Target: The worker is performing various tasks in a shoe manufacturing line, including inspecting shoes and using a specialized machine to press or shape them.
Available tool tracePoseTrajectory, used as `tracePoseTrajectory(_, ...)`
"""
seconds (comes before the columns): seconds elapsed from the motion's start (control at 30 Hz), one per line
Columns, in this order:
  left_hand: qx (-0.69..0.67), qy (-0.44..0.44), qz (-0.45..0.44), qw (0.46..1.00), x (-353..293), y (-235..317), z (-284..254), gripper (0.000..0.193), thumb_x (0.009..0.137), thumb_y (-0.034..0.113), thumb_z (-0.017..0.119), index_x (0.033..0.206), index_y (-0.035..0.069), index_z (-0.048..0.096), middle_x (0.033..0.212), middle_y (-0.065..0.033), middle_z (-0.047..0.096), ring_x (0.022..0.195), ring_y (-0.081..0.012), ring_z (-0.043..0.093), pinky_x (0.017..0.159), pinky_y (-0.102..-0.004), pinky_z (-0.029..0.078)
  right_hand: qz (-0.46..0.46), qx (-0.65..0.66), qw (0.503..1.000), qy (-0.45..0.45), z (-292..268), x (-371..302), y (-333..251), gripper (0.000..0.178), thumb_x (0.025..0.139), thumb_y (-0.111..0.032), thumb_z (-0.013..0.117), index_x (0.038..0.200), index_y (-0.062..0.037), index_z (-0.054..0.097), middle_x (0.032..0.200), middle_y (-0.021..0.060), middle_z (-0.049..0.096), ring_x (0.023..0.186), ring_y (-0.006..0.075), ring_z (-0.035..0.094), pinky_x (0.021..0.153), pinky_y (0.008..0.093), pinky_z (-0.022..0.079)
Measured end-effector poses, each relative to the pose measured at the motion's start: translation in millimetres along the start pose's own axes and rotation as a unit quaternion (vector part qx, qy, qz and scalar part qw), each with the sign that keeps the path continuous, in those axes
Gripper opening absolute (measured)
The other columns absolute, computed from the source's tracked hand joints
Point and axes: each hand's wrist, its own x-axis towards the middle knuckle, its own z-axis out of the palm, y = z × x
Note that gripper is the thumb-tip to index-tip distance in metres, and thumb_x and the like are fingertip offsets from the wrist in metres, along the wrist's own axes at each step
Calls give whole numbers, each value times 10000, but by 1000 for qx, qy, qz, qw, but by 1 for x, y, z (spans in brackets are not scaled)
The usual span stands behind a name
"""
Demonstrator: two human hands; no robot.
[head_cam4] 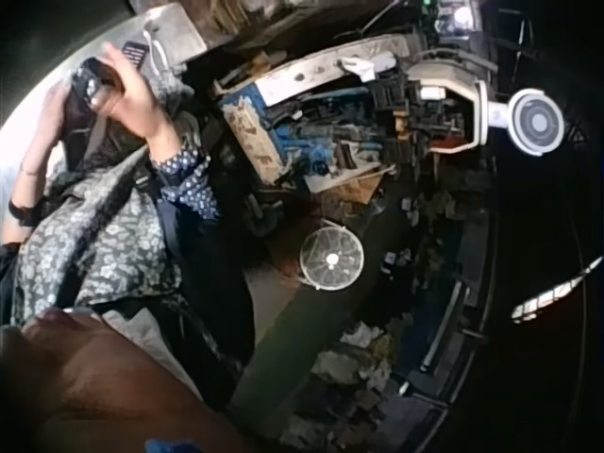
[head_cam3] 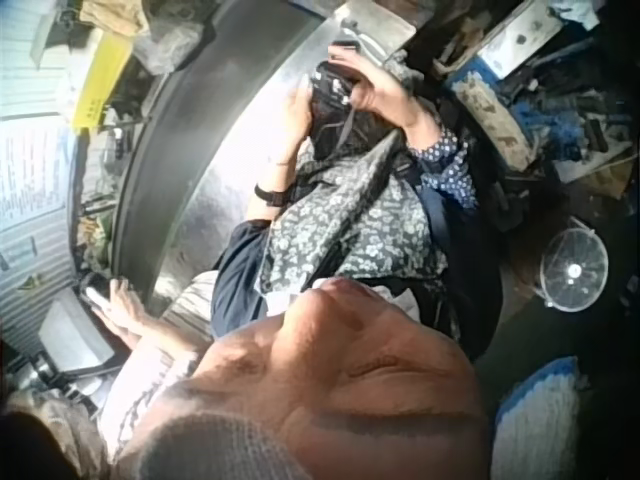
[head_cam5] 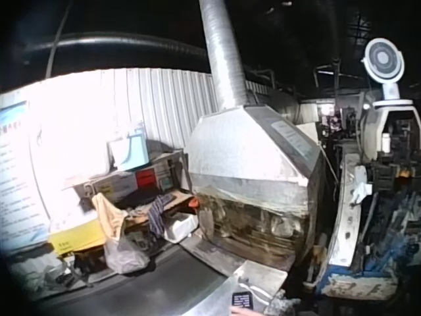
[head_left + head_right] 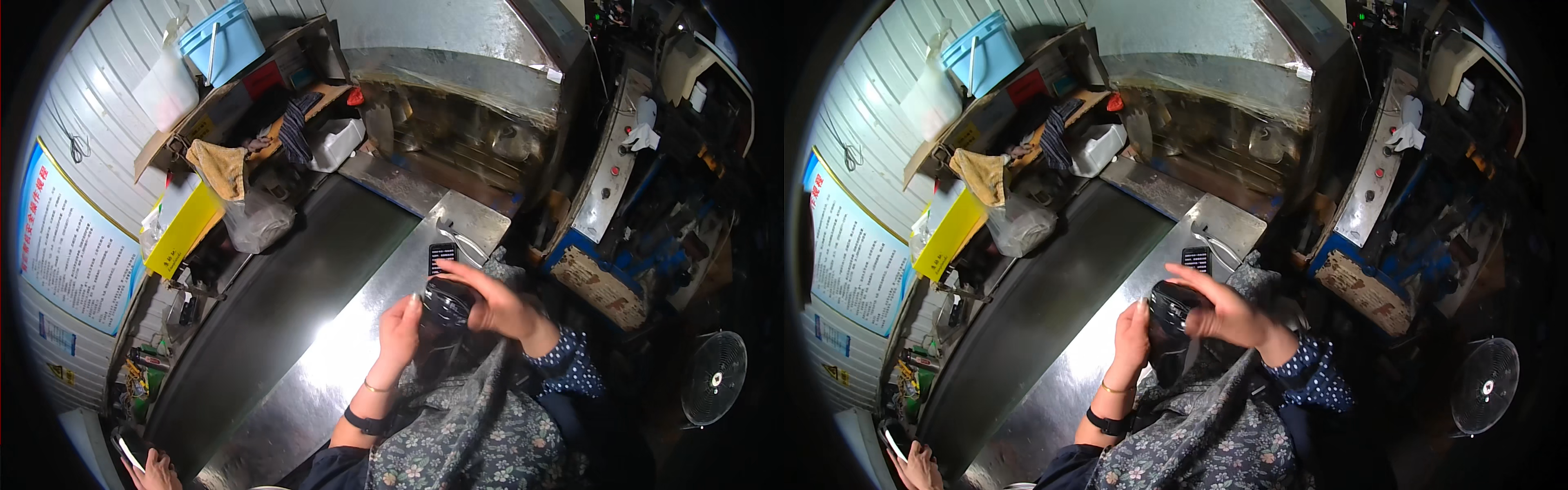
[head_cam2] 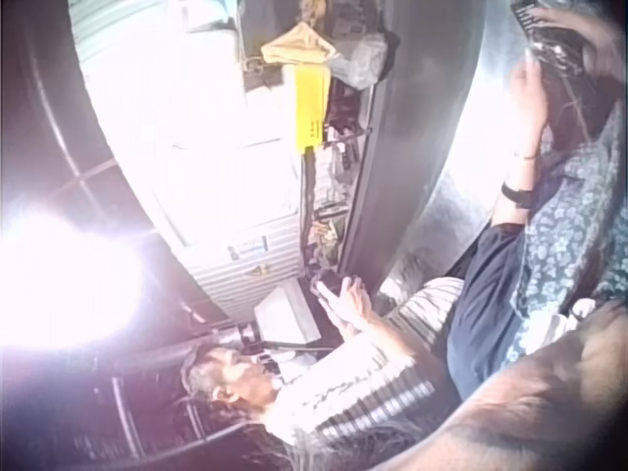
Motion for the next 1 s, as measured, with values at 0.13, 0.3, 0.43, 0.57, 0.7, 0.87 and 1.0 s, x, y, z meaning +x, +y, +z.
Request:
tracePoseTrajectory(0.13, 317, 112, 285, 898, -10, 13, -12, 445, 883, 456, 645, 911, 12, 672, 796, -121, 651, 724, -268, 630, 680, -340, 497, 23, -217, 975, 42, 13, 3, 0, 662, 683, -250, 885, 1185, 18, 546, 1067, 120, 655, 990, 182, 642, 898, 334, 512)
tracePoseTrajectory(0.3, 459, 188, 324, 806, -43, 24, -59, 452, 891, 425, 652, 1059, 5, 629, 904, -140, 653, 855, -277, 645, 784, -360, 505, -64, -160, 985, 1, 39, 32, 48, 556, 697, -190, 842, 1146, 15, 585, 1068, 120, 651, 973, 178, 638, 876, 321, 513)
tracePoseTrajectory(0.43, 293, 384, 368, 795, -68, -7, -112, 415, 1056, 295, 388, 1294, -36, 466, 1237, -163, 575, 1168, -254, 540, 1058, -383, 379, -60, -39, 997, -3, 60, 26, 114, 539, 722, -131, 807, 1182, 9, 566, 1148, 122, 618, 1078, 174, 588, 955, 327, 467)
tracePoseTrajectory(0.57, 498, 388, 167, 757, -111, -81, -142, 675, 849, 204, 686, 1385, -60, 373, 1391, -262, 432, 1311, -392, 405, 1101, -461, 322, 40, -25, 999, 13, 79, -3, 177, 584, 739, -76, 779, 1231, 8, 477, 1241, 129, 549, 1172, 198, 523, 1013, 340, 422)
tracePoseTrajectory(0.7, 645, 143, 143, 737, -132, -147, -151, 838, 829, 332, 720, 1425, -65, 284, 1511, -364, 174, 1359, -530, 275, 1120, -536, 296, 146, -220, 964, 6, 75, -37, 210, 661, 679, -168, 830, 1210, 10, 479, 1167, 193, 563, 1091, 272, 585, 944, 367, 468)
tracePoseTrajectory(0.87, 635, 157, 168, 737, -128, -159, -158, 772, 843, 368, 692, 1437, 32, 330, 1510, -371, 160, 1342, -569, 261, 1106, -572, 284, 36, -303, 951, -55, 65, -41, 216, 725, 675, -213, 824, 1275, 18, 489, 1247, 208, 543, 1161, 375, 540, 996, 420, 445)
tracePoseTrajectory(1.0, 602, 164, 178, 761, -122, -144, -159, 698, 841, 365, 666, 1394, 29, 405, 1507, -327, 244, 1349, -526, 295, 1116, -551, 280, 51, -303, 948, -81, 66, -30, 212, 733, 687, -244, 828, 1290, 12, 500, 1314, 221, 524, 1221, 385, 514, 1040, 419, 423)
